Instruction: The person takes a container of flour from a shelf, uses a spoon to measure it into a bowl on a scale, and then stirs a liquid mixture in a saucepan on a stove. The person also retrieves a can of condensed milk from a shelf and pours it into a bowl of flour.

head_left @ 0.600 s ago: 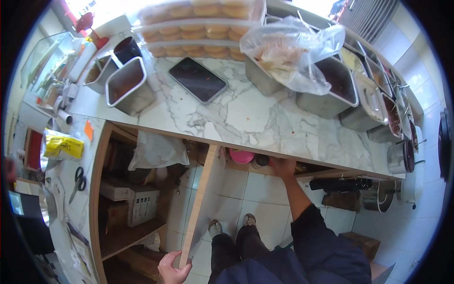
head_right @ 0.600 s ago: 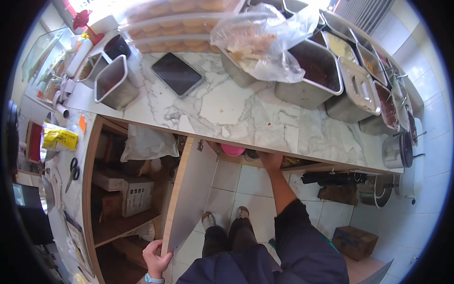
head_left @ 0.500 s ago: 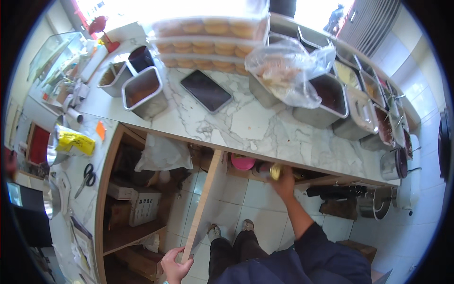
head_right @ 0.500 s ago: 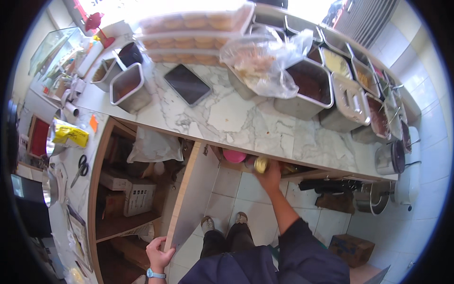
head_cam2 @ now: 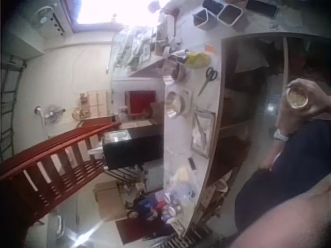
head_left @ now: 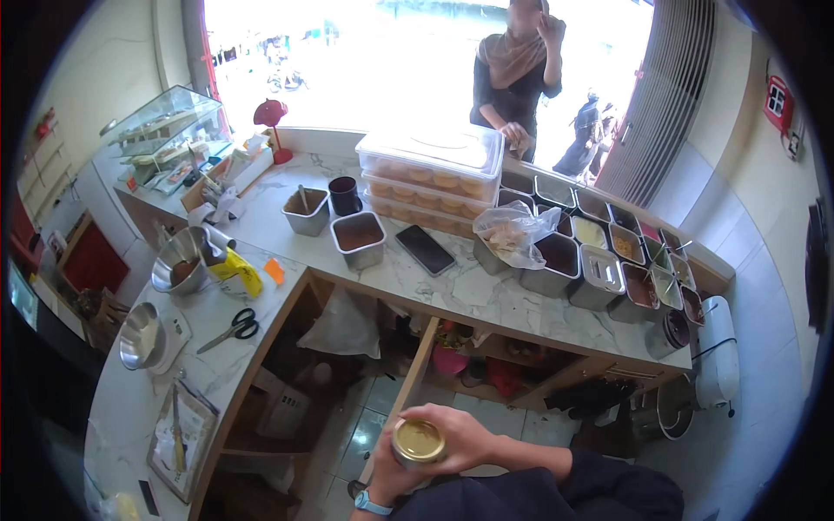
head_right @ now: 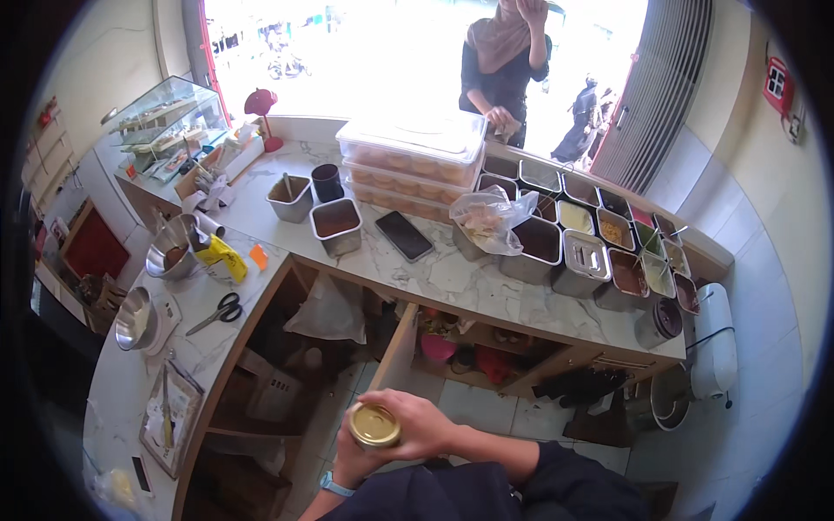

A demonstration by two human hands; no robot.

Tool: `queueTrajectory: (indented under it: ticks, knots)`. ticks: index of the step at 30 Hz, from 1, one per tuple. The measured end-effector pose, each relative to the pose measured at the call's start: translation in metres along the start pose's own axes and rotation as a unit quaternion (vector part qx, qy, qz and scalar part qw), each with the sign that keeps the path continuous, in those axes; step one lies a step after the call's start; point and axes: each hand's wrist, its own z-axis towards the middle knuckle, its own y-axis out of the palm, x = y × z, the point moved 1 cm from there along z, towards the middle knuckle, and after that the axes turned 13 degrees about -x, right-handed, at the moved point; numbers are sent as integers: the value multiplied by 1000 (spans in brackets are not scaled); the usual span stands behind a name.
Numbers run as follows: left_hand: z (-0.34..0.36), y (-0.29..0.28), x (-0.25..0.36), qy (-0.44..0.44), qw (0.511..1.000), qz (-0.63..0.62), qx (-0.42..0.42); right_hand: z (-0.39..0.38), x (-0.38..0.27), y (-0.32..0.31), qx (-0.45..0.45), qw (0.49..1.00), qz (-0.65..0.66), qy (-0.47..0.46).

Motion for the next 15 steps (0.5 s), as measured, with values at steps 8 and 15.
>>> queueTrajectory:
  ticks: [8, 15]
  knots:
    - [-69, -116, 8, -22, 992, -67, 103, 82, -83, 84, -25, 998, -34, -46]
    - [-108, -179, 28, -77, 993, -5, 88, 125, -107, 136, 31, 968, -135, -210]
